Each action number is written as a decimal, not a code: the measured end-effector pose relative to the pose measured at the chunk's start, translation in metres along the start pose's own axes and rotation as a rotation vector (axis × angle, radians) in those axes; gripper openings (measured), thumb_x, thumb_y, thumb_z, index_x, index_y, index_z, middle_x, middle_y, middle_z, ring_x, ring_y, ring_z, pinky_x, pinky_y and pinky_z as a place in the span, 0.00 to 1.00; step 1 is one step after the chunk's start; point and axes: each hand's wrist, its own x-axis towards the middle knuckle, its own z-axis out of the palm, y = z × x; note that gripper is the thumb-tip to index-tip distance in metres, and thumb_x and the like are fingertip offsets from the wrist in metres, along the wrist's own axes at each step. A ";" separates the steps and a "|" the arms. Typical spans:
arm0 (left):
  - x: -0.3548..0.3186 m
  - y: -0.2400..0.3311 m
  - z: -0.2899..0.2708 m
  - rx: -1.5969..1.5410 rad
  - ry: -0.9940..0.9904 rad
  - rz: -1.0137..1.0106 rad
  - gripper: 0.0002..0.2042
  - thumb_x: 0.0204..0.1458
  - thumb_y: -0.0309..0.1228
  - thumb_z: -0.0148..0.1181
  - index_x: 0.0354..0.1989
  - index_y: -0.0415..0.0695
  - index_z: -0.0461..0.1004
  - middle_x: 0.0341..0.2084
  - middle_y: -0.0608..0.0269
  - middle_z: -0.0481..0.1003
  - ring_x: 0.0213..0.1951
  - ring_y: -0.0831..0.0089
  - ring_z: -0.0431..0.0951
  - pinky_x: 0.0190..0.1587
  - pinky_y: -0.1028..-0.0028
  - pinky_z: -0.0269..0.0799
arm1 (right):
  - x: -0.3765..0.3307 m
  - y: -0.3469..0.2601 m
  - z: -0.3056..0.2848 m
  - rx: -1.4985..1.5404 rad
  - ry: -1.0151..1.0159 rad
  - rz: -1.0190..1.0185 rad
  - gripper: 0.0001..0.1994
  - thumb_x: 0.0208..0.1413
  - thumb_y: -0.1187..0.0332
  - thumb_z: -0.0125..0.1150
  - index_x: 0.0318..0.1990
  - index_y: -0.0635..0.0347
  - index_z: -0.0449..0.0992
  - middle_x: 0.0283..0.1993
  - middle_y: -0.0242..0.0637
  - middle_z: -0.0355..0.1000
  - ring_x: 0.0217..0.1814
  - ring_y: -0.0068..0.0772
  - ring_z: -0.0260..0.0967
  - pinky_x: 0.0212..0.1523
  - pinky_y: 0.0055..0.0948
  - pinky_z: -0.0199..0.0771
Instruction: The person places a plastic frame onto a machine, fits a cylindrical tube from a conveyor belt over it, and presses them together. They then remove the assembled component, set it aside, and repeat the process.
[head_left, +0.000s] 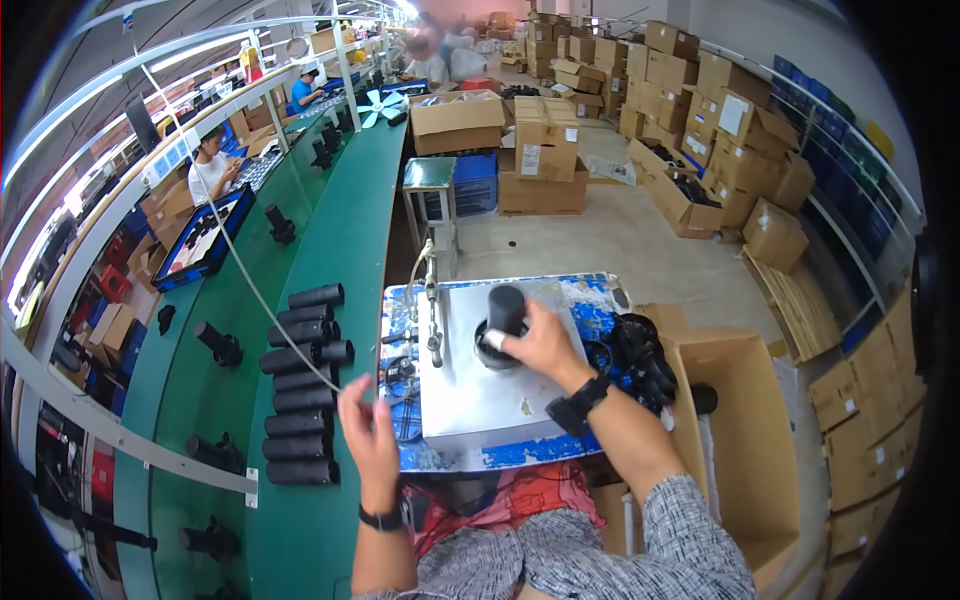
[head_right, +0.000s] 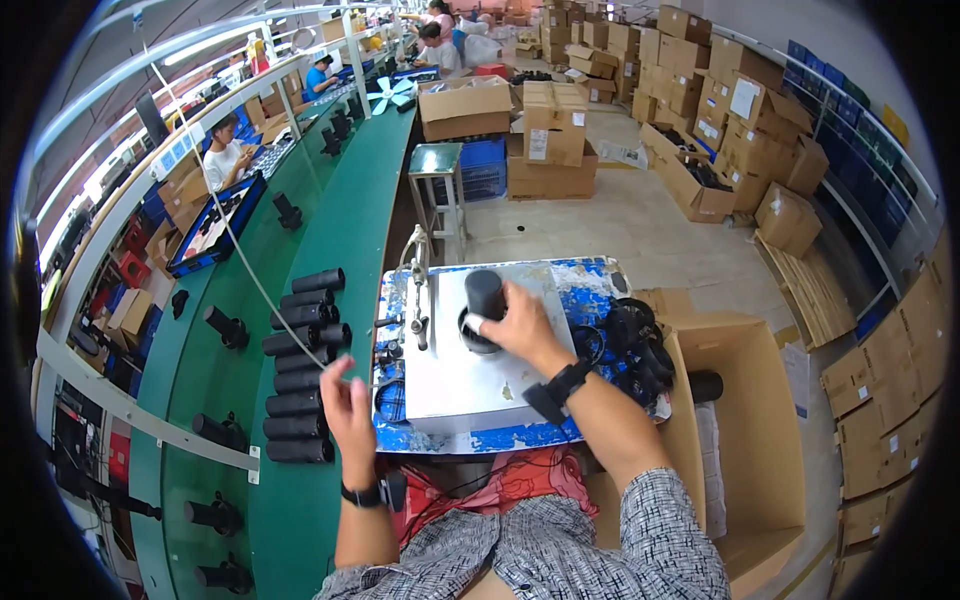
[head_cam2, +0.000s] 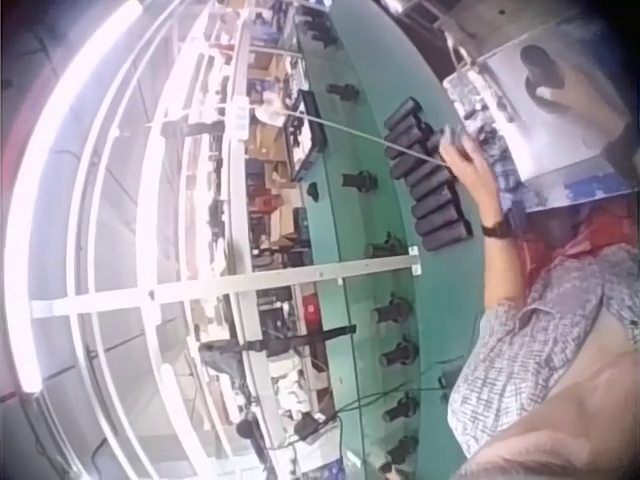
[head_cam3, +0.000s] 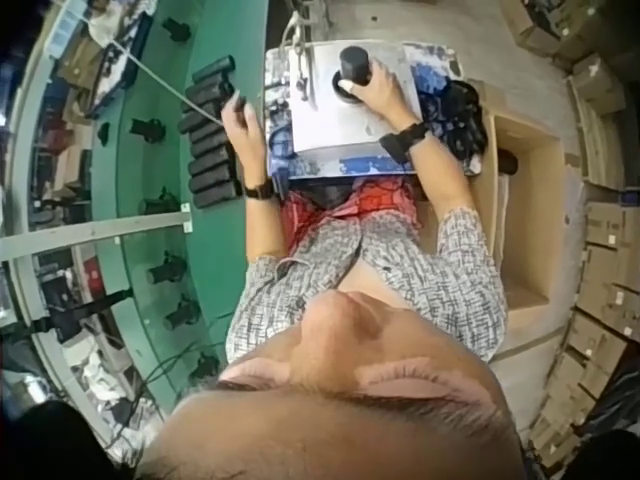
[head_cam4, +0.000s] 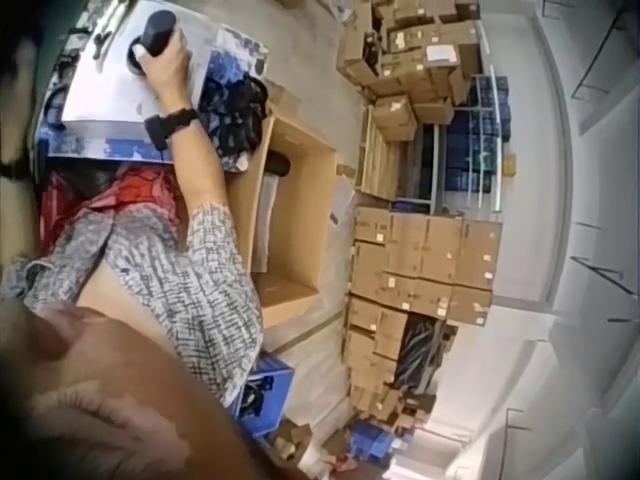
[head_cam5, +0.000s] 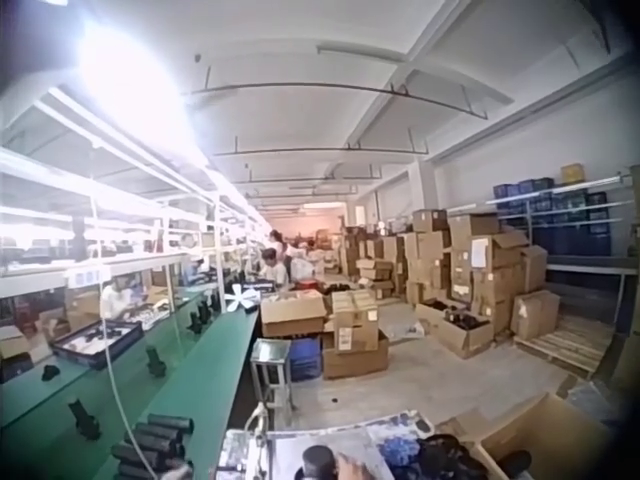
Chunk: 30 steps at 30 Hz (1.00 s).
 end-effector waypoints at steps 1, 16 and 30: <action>-0.018 0.009 -0.006 -0.052 -0.021 -0.057 0.17 0.66 0.22 0.57 0.63 0.38 0.73 0.58 0.59 0.73 0.47 0.78 0.73 0.50 0.76 0.71 | 0.009 -0.016 -0.015 0.019 0.066 -0.032 0.30 0.51 0.59 0.81 0.57 0.67 0.76 0.52 0.49 0.82 0.53 0.43 0.82 0.57 0.39 0.81; -0.100 0.076 -0.049 0.114 0.003 0.767 0.22 0.53 0.33 0.74 0.56 0.56 0.76 0.51 0.63 0.74 0.43 0.64 0.73 0.41 0.65 0.74 | -0.137 -0.143 0.017 0.032 0.183 -1.040 0.12 0.61 0.66 0.69 0.51 0.42 0.77 0.59 0.27 0.81 0.60 0.30 0.79 0.56 0.44 0.64; 0.005 0.011 -0.132 0.612 0.234 0.318 0.34 0.48 0.31 0.78 0.63 0.36 0.69 0.53 0.43 0.78 0.51 0.43 0.80 0.54 0.53 0.75 | -0.134 -0.143 0.048 0.068 -0.317 -0.645 0.25 0.48 0.67 0.82 0.54 0.60 0.79 0.61 0.47 0.76 0.59 0.52 0.76 0.57 0.45 0.78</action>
